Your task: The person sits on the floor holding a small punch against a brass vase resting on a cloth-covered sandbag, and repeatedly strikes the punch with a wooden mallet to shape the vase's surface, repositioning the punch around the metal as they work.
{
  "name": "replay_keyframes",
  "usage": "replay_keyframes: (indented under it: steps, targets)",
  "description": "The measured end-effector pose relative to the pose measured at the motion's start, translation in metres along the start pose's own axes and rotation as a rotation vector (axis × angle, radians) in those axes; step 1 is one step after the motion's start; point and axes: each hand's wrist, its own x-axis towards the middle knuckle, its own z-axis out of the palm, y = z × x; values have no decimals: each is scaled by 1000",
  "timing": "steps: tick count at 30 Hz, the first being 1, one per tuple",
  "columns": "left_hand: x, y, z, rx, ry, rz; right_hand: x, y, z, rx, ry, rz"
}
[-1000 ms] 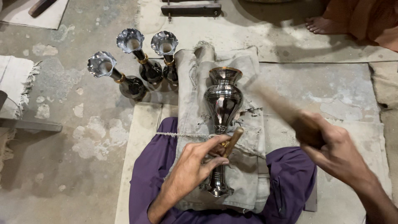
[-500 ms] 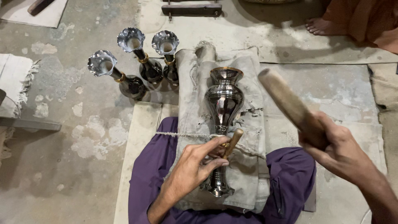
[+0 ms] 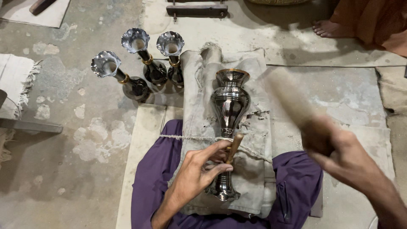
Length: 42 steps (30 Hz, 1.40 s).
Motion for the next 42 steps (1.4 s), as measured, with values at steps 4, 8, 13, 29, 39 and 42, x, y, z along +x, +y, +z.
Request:
replay_keyframes:
  steps: [4,8,13,29,39,42]
  targets:
    - [-7,-22,5,11,130,2,-9,0,12,-701,-195,255]
    - [-35,-59,0,29,498,-53,-20,-21,39,-381,-320,530]
    - [-93,-99,2,62,324,-257,-39,-56,96,343,-98,-77]
    - [-98,-109,28,407,291,353,-67,-44,164,58,-66,31]
    - [-100,-148,36,455,255,281,-73,-59,172,27,182,-212]
    - [-113,-148,32,600,460,646,-70,-56,174,74,52,-106]
